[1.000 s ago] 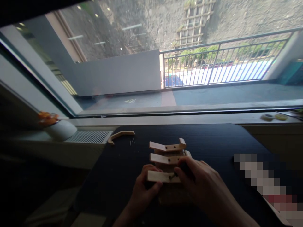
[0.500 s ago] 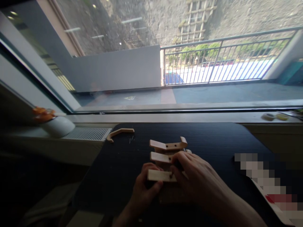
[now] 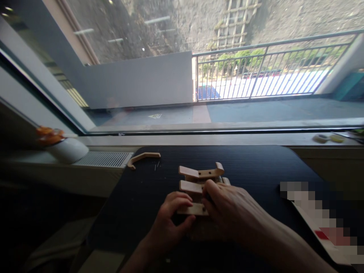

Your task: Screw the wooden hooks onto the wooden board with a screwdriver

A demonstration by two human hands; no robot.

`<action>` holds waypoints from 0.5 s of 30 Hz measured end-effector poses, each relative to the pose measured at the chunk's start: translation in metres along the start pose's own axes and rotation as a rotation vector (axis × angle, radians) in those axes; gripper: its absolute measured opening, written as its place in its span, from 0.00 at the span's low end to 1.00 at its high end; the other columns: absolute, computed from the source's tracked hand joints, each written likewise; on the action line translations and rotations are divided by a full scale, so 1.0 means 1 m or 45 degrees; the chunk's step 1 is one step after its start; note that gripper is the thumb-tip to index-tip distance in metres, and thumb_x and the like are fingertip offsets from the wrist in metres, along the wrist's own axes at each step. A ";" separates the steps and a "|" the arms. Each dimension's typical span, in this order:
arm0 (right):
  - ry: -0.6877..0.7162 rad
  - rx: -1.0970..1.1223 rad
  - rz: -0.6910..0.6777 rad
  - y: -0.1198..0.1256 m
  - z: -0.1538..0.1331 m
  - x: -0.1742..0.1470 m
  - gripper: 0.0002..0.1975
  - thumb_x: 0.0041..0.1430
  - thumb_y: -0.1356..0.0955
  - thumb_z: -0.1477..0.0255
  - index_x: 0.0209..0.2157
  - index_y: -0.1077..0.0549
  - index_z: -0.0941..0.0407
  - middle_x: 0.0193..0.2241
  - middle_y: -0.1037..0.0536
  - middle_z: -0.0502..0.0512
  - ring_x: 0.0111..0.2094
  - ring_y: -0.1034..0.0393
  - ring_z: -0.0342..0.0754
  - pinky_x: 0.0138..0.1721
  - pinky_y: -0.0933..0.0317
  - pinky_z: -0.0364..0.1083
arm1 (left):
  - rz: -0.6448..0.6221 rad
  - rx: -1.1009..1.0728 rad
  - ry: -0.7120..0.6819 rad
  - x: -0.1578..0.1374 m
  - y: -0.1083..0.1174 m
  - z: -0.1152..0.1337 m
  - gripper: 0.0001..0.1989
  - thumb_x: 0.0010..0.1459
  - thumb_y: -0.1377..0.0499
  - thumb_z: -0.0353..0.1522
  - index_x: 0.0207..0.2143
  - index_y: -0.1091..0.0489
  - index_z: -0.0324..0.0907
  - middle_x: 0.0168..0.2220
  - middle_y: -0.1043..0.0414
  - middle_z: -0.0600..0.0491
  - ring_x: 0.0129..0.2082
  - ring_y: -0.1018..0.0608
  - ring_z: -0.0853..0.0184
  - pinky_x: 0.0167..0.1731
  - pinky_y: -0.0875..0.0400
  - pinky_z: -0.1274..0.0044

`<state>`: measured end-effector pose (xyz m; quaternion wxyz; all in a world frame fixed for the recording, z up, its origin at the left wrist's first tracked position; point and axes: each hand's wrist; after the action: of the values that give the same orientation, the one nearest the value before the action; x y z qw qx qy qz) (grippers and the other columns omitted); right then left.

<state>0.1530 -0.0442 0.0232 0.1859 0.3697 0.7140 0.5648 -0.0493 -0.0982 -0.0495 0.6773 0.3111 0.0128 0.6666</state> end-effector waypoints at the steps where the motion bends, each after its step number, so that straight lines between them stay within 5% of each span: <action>1: -0.007 -0.014 0.003 0.001 -0.001 0.003 0.06 0.64 0.40 0.73 0.32 0.36 0.53 0.25 0.26 0.48 0.23 0.32 0.46 0.24 0.48 0.44 | -0.049 0.106 -0.044 0.003 0.002 0.003 0.09 0.51 0.37 0.27 0.36 0.28 0.43 0.41 0.27 0.51 0.44 0.27 0.61 0.48 0.35 0.67; 6: 0.020 -0.154 -0.074 0.013 -0.006 0.015 0.06 0.62 0.36 0.71 0.29 0.34 0.54 0.24 0.24 0.49 0.23 0.29 0.48 0.23 0.51 0.44 | -0.242 0.487 -0.031 0.013 0.005 0.018 0.09 0.52 0.37 0.27 0.37 0.27 0.44 0.39 0.26 0.53 0.42 0.27 0.61 0.48 0.38 0.65; 12: 0.481 -0.212 -0.137 0.010 -0.009 0.021 0.06 0.56 0.34 0.80 0.32 0.30 0.54 0.30 0.22 0.50 0.29 0.28 0.47 0.28 0.48 0.45 | -0.304 0.612 0.052 0.014 0.005 0.020 0.10 0.54 0.38 0.31 0.40 0.28 0.47 0.40 0.26 0.53 0.42 0.26 0.60 0.50 0.39 0.63; 15: 0.572 -0.207 -0.139 0.009 -0.010 0.026 0.07 0.56 0.35 0.82 0.29 0.32 0.55 0.28 0.23 0.51 0.26 0.30 0.45 0.26 0.50 0.44 | -0.309 0.600 0.063 0.014 0.006 0.020 0.10 0.55 0.39 0.31 0.41 0.27 0.47 0.41 0.26 0.53 0.44 0.25 0.60 0.55 0.43 0.59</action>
<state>0.1316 -0.0309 0.0382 0.0820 0.1796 0.7085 0.6775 -0.0438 -0.0941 -0.0249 0.6606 0.4398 0.2214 0.5666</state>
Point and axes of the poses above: each hand's wrist, its own x-axis towards the middle knuckle, its own y-axis out of the back of the hand, z = x × y
